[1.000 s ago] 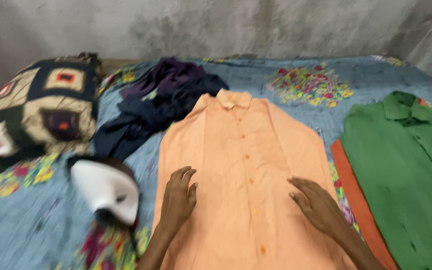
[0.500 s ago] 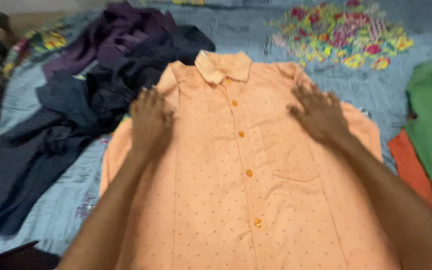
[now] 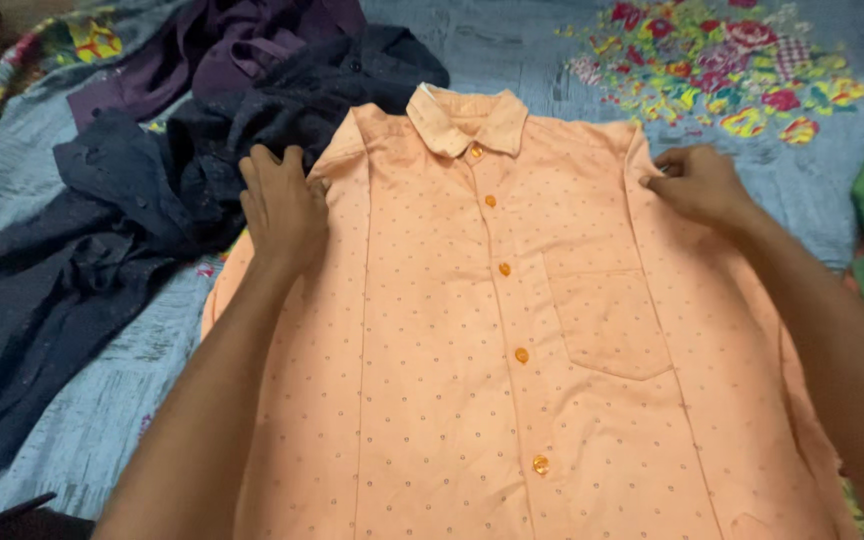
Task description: The person irons a peach-colored shirt laid out on a bed using a handheld iron. After finishing the peach shirt, they pick up a dark blue shirt and lay it flat on the bed to prepare for ironing.
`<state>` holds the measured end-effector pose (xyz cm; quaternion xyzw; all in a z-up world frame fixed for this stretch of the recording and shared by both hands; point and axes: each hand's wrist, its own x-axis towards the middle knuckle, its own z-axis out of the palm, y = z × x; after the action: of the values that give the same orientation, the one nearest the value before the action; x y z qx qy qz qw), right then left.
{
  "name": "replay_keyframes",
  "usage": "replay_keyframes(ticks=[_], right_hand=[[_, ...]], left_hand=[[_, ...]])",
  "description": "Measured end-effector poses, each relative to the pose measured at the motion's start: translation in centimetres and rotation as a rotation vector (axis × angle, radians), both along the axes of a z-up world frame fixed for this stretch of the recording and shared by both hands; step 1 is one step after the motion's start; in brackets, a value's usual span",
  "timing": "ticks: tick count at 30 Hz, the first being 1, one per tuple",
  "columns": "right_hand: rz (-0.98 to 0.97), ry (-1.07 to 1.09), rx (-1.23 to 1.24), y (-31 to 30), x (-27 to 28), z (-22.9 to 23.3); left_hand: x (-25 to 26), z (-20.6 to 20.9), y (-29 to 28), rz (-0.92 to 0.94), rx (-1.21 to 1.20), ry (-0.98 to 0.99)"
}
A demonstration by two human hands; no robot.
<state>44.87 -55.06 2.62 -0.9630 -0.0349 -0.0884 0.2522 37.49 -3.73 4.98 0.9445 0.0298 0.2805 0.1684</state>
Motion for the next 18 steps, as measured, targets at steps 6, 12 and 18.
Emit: replay_keyframes(ticks=[6,12,18], right_hand=[[-0.022,-0.042,0.259,1.4,-2.9,4.2],[-0.125,0.104,0.347,1.5,-6.0,7.3],[-0.101,0.072,0.253,1.3,-4.8,5.3]], left_hand=[[3.2,-1.7,0.7,-0.01,-0.185,-0.092],[5.2,1.6,0.4,0.059,-0.47,0.226],[4.6,1.7,-0.8,0.036,-0.482,0.464]])
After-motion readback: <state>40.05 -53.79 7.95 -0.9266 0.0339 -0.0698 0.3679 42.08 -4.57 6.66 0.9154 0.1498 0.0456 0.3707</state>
